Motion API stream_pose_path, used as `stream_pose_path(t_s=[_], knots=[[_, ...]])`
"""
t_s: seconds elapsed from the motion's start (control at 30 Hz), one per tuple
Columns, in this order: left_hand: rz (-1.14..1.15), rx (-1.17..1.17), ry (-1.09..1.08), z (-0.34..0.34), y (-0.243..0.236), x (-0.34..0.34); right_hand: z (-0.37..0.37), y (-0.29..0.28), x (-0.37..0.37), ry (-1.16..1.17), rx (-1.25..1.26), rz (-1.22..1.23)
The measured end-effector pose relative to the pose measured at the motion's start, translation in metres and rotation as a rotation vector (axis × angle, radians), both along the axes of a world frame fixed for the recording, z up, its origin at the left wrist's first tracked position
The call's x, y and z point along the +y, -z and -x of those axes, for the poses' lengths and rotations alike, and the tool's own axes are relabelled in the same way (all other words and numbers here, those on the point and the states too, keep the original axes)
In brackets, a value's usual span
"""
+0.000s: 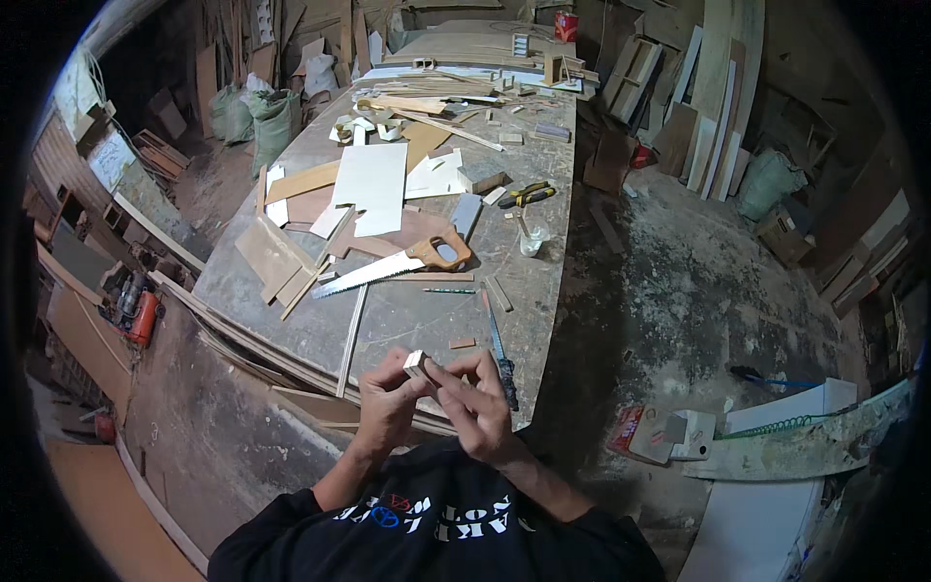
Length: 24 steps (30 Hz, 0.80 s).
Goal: Cutting a small piece of wood with a hand saw and then smoothing it with a file.
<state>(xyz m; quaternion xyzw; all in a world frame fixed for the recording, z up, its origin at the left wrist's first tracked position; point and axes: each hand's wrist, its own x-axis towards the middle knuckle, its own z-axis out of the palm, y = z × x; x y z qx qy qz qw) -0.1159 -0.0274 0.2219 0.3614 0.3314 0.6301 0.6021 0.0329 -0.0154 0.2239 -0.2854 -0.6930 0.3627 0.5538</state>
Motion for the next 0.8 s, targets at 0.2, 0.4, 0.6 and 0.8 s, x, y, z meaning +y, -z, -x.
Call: stream_pose_path(t_s=[0.2,0.4,0.6,0.8], knots=[[-0.064,0.103,0.011,0.000,0.008,0.008,-0.018,0.010,0.014,-0.539,0.459,0.992],[-0.054,0.240,0.152,-0.008,0.023,0.014,-0.046,0.023,0.022,-0.708,0.381,1.130],[-0.037,0.030,0.263,-0.025,0.039,0.019,-0.061,0.024,0.010,-0.497,0.281,1.104],[0.026,-0.063,0.395,-0.048,0.061,0.031,-0.078,0.028,0.006,-0.333,0.243,1.050]])
